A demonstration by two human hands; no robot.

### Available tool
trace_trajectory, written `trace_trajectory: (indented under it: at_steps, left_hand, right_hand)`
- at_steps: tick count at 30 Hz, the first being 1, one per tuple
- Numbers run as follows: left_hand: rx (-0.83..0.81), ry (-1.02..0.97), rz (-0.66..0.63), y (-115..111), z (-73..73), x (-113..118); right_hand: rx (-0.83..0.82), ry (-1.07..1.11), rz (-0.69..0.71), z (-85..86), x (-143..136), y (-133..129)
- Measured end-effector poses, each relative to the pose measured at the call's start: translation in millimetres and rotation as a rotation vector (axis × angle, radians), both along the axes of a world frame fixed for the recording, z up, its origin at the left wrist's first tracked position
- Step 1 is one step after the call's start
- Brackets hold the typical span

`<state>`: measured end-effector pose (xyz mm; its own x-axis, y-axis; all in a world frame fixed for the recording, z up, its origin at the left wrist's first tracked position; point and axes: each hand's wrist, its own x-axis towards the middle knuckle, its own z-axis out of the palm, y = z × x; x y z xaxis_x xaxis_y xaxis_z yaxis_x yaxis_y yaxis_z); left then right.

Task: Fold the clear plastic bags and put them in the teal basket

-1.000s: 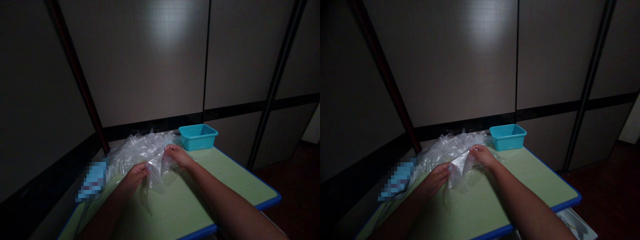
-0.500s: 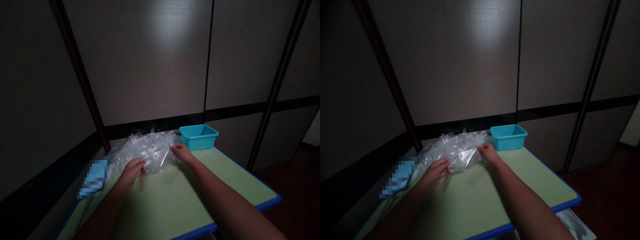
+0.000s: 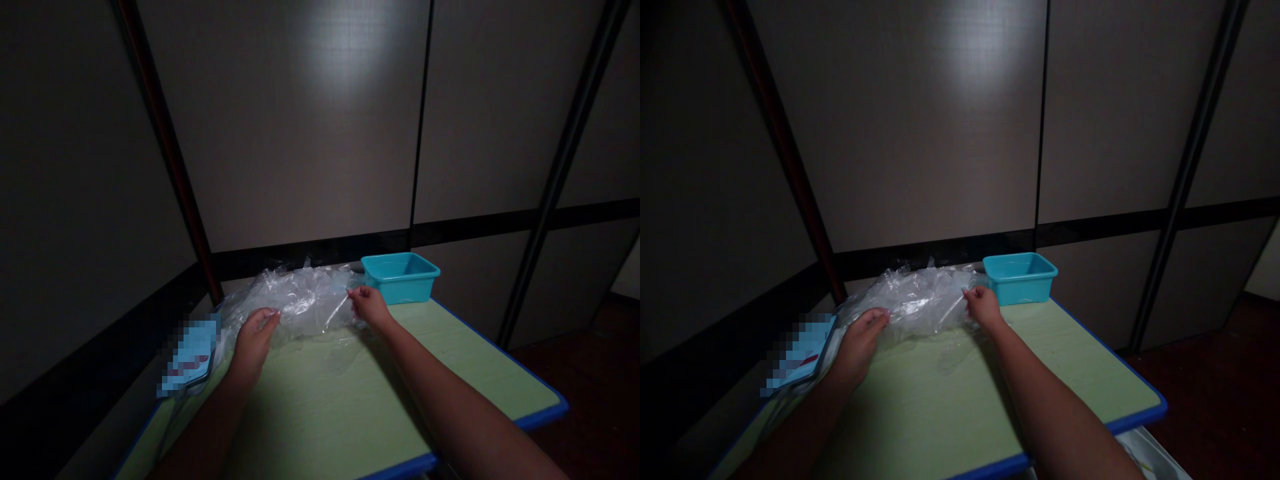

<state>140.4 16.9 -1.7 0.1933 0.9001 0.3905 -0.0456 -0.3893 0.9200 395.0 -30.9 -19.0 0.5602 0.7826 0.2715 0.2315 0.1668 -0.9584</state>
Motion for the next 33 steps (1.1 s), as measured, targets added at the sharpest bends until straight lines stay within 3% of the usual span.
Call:
trace_trajectory:
  at_steps: [14,20,23,25,27,30,33]
  left_hand:
    - [-0.046,-0.118,0.111,14,-11.5,-3]
    - [0.064,-0.060,0.272,9,-6.0,-4]
    - [0.317,0.112,0.321,-2,0.0,-3]
    - [0.551,0.332,0.226,-10,1.2,0]
    - [0.696,0.535,0.038,-17,-1.7,4]
    - [0.737,0.704,-0.155,-21,-11.2,11]
    - [0.709,0.725,-0.190,-20,-17.8,14]
  right_hand:
    - [-0.058,-0.063,-0.050,3.9,0,-4]
    - [-0.054,-0.015,0.003,7.6,-6,-7]
    - [-0.046,0.039,0.083,11.3,-15,-10]
    - [-0.048,0.084,0.156,14.0,-22,-12]
    - [-0.048,0.127,0.235,16.4,-28,-14]
    - [-0.047,0.172,0.330,18.9,-34,-17]
    - [-0.042,0.300,0.412,20.5,-36,-18]
